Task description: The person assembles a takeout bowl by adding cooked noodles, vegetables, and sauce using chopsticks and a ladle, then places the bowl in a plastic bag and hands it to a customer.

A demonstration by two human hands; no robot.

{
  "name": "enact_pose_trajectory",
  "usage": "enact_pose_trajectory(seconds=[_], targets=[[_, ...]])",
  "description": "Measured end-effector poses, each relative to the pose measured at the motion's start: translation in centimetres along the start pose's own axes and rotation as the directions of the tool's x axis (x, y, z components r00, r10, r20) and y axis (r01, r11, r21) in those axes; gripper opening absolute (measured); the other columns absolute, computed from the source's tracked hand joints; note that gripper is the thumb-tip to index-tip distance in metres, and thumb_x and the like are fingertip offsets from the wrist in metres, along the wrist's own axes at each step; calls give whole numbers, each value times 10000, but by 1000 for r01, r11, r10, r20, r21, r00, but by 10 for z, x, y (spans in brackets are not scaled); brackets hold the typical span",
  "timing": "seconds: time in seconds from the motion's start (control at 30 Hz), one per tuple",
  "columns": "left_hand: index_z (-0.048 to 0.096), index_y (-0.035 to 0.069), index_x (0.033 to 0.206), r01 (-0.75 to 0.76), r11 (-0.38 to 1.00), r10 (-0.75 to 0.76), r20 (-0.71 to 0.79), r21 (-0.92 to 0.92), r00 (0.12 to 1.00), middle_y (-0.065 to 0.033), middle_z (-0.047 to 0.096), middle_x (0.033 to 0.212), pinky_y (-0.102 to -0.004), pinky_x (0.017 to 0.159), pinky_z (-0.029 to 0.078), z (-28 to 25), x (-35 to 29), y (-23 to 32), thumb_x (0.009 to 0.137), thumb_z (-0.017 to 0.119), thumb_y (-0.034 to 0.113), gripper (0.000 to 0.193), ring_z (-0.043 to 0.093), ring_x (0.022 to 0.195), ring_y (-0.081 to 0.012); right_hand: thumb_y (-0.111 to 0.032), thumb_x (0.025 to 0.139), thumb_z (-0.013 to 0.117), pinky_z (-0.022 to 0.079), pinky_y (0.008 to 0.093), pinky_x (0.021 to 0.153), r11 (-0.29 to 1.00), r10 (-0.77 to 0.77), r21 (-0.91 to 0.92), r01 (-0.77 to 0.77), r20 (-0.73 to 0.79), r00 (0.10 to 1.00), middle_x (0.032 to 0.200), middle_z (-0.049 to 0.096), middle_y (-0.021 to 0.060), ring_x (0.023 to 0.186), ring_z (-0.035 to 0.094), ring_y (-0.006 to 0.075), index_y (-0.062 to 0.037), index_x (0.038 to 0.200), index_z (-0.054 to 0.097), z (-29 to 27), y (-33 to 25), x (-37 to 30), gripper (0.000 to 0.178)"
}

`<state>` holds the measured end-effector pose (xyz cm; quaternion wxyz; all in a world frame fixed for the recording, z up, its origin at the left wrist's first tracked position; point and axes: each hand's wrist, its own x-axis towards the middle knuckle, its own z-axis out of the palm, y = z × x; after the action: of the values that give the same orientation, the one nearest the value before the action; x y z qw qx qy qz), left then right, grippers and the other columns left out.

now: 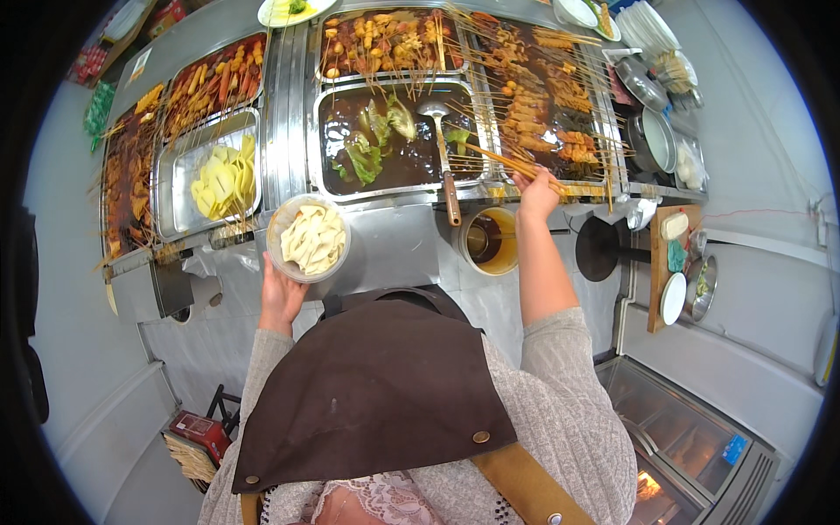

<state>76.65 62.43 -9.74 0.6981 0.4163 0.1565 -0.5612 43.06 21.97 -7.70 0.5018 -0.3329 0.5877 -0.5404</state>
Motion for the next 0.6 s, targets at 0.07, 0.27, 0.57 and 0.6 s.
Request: enact_pose_trajectory(seconds=[0.07, 0.27, 0.57, 0.6], targets=[[353, 99, 1545, 6, 1000, -6, 1, -2, 1000, -66, 441, 1541, -391, 1116, 390, -1, 1, -1, 1043, 329, 640, 739, 447, 1380, -224, -179, 1057, 493, 644, 339, 650, 999, 13, 48, -13, -1, 1000, 967, 662, 195, 747, 713, 271, 24, 1059, 534, -6, -7, -9, 207], [340, 98, 1553, 3, 1000, -3, 36, -7, 999, -74, 426, 1555, -402, 1133, 375, -4, 2, -2, 1049, 303, 633, 737, 433, 1397, -235, -233, 1048, 537, 637, 354, 740, 995, -70, 85, 54, 204, 976, 1006, 648, 156, 866, 716, 276, 0, 1059, 536, 3, -31, -61, 233], [328, 110, 1566, -3, 1000, 3, 4, -4, 1000, -75, 400, 1580, -418, 1153, 355, -7, 7, -6, 1049, 291, 634, 737, 405, 1425, -251, -248, 1066, 521, 618, 322, 733, 994, -17, -93, 62, 422, 906, 1006, 650, 132, 844, 698, 216, -1, 1104, 550, 87, 5, -85, 251], [327, 112, 1566, -7, 1000, 7, 13, -10, 1000, -73, 401, 1580, -417, 1153, 354, -8, 6, -7, 1050, 288, 632, 734, 404, 1426, -249, -239, 1067, 521, 615, 308, 718, 992, -75, -56, 111, 442, 894, 997, 656, 129, 837, 699, 210, 3, 1107, 553, 93, 7, -79, 248]])
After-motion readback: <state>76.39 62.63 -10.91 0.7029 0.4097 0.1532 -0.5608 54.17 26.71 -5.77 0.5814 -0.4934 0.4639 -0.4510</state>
